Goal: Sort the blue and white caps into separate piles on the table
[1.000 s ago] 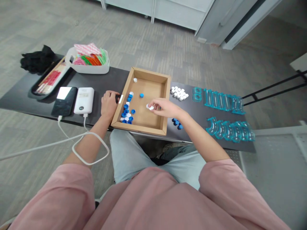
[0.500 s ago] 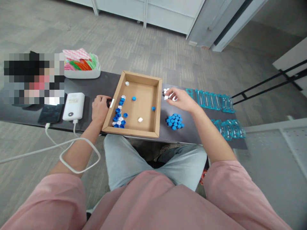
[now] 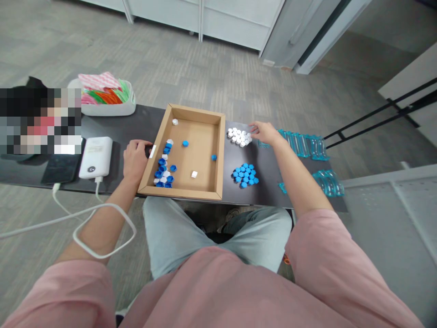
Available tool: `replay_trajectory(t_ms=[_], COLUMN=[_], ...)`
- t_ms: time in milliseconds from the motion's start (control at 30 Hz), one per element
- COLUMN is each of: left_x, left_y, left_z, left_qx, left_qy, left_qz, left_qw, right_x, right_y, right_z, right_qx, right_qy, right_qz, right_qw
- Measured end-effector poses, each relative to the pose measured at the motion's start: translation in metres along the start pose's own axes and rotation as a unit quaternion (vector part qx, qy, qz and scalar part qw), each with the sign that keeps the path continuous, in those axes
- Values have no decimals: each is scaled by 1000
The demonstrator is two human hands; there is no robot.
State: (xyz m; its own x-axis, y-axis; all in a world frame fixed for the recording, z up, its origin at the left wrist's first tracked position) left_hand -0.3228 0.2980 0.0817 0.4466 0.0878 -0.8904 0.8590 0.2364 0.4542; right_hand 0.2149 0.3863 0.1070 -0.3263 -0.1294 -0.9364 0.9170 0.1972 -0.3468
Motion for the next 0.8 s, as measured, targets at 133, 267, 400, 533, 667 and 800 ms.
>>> replay_trajectory(t_ms=[133, 267, 400, 533, 667, 800], left_x=[0, -2, -4, -5, -3, -3], left_y=[0, 1, 2, 3, 2, 3], left_z=[0, 0, 1, 2, 1, 1], left_qx=[0, 0, -1, 7, 3, 5], left_qy=[4, 15, 28, 39, 35, 35], left_qz=[-8, -2, -6, -3, -15, -15], left_qw=[1000, 1000, 1000, 999, 999, 999], right_x=[-17, -10, 31, 80, 113, 113], right_y=[-9, -78, -205, -292, -321, -319], right_z=[7, 17, 44, 70, 83, 87], right_qx=[-4, -109, -296, -354, -363, -377], right_qy=[53, 68, -20, -115, -182, -180], right_qz=[-27, -82, -107, 23, 79, -8], right_qw=[998, 988, 949, 928, 910, 908])
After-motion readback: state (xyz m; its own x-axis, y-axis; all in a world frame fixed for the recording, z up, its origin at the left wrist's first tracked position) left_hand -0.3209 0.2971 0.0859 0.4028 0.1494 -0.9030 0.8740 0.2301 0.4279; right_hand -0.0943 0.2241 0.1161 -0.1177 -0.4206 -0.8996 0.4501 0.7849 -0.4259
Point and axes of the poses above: each hand's wrist, its own z-axis away from the middle knuckle, its own x-axis out of the palm, y = z × x, the point moved 10 cm from there along -z, towards the middle knuckle, and after that the axes turned 10 degrees about -x, right-handed, at the moved point
